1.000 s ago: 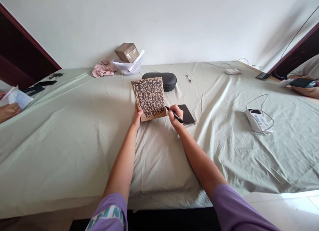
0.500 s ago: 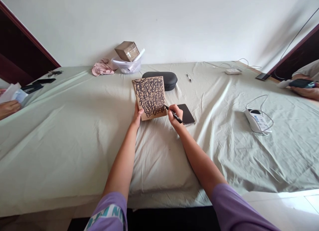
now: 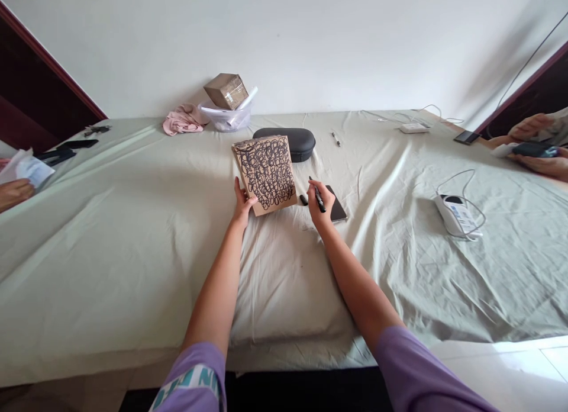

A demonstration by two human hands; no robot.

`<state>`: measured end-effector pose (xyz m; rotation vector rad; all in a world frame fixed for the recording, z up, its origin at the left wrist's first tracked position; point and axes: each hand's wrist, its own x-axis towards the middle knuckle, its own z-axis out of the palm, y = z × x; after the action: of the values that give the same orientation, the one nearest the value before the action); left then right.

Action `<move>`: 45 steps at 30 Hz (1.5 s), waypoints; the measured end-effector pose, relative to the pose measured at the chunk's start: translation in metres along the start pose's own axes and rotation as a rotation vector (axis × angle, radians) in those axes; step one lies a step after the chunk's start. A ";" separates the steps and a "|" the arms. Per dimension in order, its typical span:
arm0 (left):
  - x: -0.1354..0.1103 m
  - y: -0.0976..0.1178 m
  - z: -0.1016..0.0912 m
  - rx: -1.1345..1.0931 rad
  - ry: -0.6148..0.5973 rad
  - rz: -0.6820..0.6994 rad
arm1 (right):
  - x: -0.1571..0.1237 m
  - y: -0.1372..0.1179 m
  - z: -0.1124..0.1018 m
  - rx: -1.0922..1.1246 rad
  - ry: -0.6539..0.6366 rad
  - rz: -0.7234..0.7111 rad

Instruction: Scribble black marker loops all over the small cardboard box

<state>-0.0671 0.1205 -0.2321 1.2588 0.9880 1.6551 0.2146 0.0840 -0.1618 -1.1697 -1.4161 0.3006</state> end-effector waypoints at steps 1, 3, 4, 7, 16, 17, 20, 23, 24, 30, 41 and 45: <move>0.000 -0.002 -0.002 0.001 0.004 -0.009 | 0.002 0.004 -0.002 -0.094 -0.035 -0.010; -0.001 -0.005 -0.003 -0.003 -0.005 0.000 | 0.003 0.009 -0.005 -0.287 -0.170 -0.013; -0.002 -0.005 -0.003 -0.003 -0.015 0.014 | 0.003 0.011 -0.007 -0.373 -0.252 -0.002; -0.006 -0.003 0.001 0.029 -0.086 0.042 | 0.000 0.014 -0.007 -0.536 -0.447 0.038; 0.002 0.036 0.014 0.263 0.138 0.199 | 0.023 -0.006 -0.009 0.092 -0.092 -0.139; 0.002 0.048 0.020 0.313 0.258 0.285 | 0.026 -0.016 -0.011 0.157 -0.042 -0.187; -0.004 0.092 0.044 0.385 0.537 0.560 | 0.033 -0.050 -0.017 0.229 0.027 -0.304; -0.015 0.133 0.074 0.306 0.408 0.686 | 0.031 -0.083 -0.021 0.253 -0.011 -0.454; -0.019 0.144 0.083 0.266 0.263 0.692 | 0.029 -0.091 -0.022 0.256 -0.038 -0.507; -0.038 0.179 0.109 0.124 -0.088 0.535 | 0.020 -0.117 -0.024 0.286 -0.136 -0.738; -0.033 0.191 0.102 -0.023 0.107 0.486 | 0.023 -0.127 -0.037 0.919 -0.167 -0.163; -0.036 0.191 0.104 0.008 0.119 0.478 | 0.023 -0.133 -0.040 0.873 -0.253 -0.089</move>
<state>0.0132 0.0298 -0.0480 1.4973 0.7998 2.1098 0.1931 0.0224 -0.0370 -0.3558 -1.3194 0.9193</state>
